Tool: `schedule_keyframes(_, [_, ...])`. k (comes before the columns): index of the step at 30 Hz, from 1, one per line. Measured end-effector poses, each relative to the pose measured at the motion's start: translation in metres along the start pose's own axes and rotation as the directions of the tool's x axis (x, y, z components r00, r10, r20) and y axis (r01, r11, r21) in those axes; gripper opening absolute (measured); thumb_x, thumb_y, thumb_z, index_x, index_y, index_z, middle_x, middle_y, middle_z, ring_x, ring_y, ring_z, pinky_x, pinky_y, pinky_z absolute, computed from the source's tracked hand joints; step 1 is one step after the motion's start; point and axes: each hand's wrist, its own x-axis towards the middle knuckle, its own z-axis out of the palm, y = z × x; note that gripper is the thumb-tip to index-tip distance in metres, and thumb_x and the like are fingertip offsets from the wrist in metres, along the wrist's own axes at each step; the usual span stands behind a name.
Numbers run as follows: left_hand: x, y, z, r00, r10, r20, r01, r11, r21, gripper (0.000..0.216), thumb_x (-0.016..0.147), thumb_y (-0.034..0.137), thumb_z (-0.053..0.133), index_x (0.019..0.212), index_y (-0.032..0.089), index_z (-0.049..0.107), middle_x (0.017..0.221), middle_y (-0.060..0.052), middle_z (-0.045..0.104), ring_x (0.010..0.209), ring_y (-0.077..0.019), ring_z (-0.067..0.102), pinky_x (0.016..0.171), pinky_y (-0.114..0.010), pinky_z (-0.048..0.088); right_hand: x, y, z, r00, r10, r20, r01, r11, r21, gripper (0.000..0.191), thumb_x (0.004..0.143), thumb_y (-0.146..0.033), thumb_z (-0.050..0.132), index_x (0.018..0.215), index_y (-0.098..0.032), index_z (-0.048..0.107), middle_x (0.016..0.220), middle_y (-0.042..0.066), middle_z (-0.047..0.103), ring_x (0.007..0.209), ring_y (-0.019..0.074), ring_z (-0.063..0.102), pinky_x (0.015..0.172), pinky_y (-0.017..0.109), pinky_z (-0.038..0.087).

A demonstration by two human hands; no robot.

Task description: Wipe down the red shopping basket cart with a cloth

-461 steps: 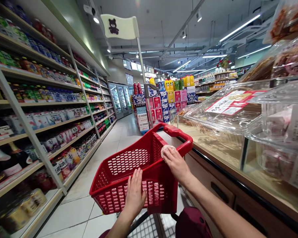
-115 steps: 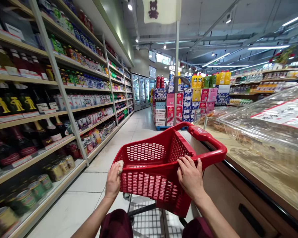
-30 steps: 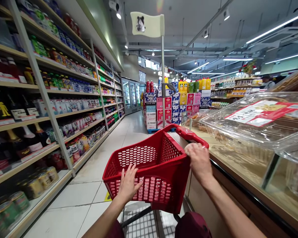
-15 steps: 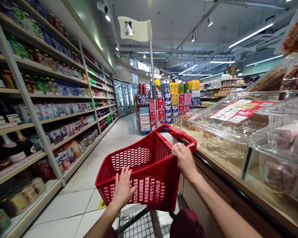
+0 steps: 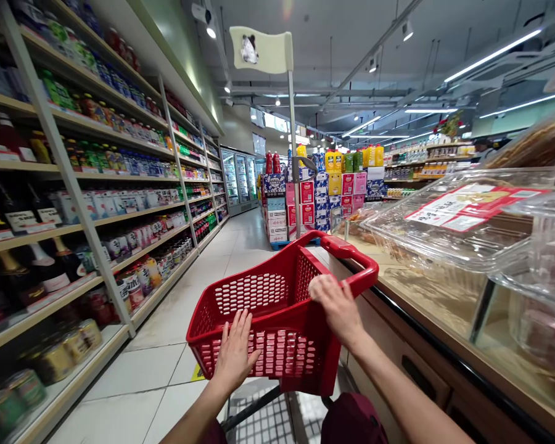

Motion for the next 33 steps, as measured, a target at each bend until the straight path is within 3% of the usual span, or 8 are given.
schedule_keyframes(3, [-0.004,0.003,-0.001,1.000,-0.017,-0.001,0.017,1.000,-0.006,0.071,0.074,0.031,0.046,0.136,0.012,0.018,0.144,-0.010,0.021,0.133,-0.0247,0.011,0.106,-0.047,0.018,0.004,-0.009,0.002,0.979,0.198,-0.042,-0.200,0.978,-0.052,0.039,0.077,-0.011,0.039,0.112,-0.013,0.056,0.120,0.013,0.054,0.115,0.0249,0.043,0.096,0.043,0.026])
schedule_keyframes(9, [-0.005,-0.003,-0.007,0.998,0.004,0.067,-0.002,0.999,-0.043,0.071,0.074,0.029,0.047,0.136,0.013,0.018,0.144,-0.008,0.019,0.132,-0.0234,0.013,0.106,-0.045,0.018,0.000,-0.046,0.012,0.995,-0.101,0.012,0.100,0.993,0.065,0.047,0.075,-0.006,0.037,0.115,-0.023,0.054,0.125,0.003,0.052,0.118,0.0180,0.041,0.100,0.037,0.023])
schedule_keyframes(15, [-0.008,-0.001,-0.006,0.995,-0.053,0.080,0.058,0.997,-0.060,0.073,0.074,0.033,0.048,0.136,0.011,0.017,0.144,-0.011,0.019,0.133,-0.0245,0.009,0.107,-0.045,0.017,0.005,-0.023,0.013,0.985,0.170,-0.013,-0.170,0.985,-0.032,0.042,0.074,-0.011,0.040,0.113,-0.015,0.056,0.123,0.013,0.052,0.117,0.0241,0.041,0.098,0.044,0.024])
schedule_keyframes(19, [-0.010,-0.004,-0.006,0.998,-0.023,0.063,0.028,0.997,-0.067,0.072,0.074,0.032,0.047,0.136,0.012,0.016,0.144,-0.010,0.021,0.133,-0.0234,0.009,0.106,-0.045,0.019,0.000,-0.065,0.016,0.999,-0.046,0.012,0.044,0.993,0.114,0.046,0.075,-0.006,0.035,0.113,-0.023,0.055,0.124,0.005,0.052,0.118,0.0181,0.040,0.099,0.038,0.023])
schedule_keyframes(21, [-0.012,-0.009,-0.006,0.997,-0.057,0.061,0.060,0.996,-0.060,0.070,0.075,0.029,0.046,0.136,0.012,0.017,0.143,-0.010,0.022,0.133,-0.0226,0.012,0.106,-0.044,0.019,-0.001,-0.066,0.013,0.997,-0.069,0.032,0.064,0.990,0.124,0.047,0.075,-0.005,0.034,0.113,-0.023,0.056,0.124,0.004,0.053,0.118,0.0176,0.042,0.100,0.038,0.023])
schedule_keyframes(26, [-0.016,-0.007,-0.007,0.988,-0.152,0.040,0.154,0.987,-0.049,0.070,0.073,0.029,0.047,0.135,0.009,0.021,0.143,-0.012,0.023,0.132,-0.0256,0.013,0.106,-0.046,0.018,0.002,-0.040,0.006,0.980,0.196,-0.019,-0.196,0.981,0.001,0.043,0.075,-0.009,0.038,0.113,-0.016,0.055,0.124,0.013,0.051,0.116,0.0250,0.043,0.098,0.046,0.023])
schedule_keyframes(31, [-0.018,-0.009,-0.004,0.996,-0.088,0.033,0.090,0.995,-0.040,0.069,0.073,0.029,0.047,0.135,0.011,0.022,0.142,-0.010,0.025,0.132,-0.0239,0.015,0.107,-0.045,0.017,0.000,-0.084,0.016,0.997,-0.065,0.047,0.058,0.988,0.144,0.053,0.072,0.000,0.034,0.113,-0.024,0.055,0.126,0.004,0.051,0.118,0.0182,0.042,0.100,0.039,0.024])
schedule_keyframes(33, [-0.019,-0.017,-0.002,0.994,-0.112,0.016,0.112,0.993,-0.020,0.067,0.074,0.028,0.046,0.134,0.011,0.023,0.141,-0.011,0.027,0.131,-0.0242,0.018,0.107,-0.046,0.017,-0.001,-0.077,0.016,0.996,-0.065,0.062,0.056,0.988,0.147,0.051,0.072,0.000,0.034,0.112,-0.024,0.056,0.126,0.003,0.051,0.117,0.0179,0.042,0.100,0.040,0.023])
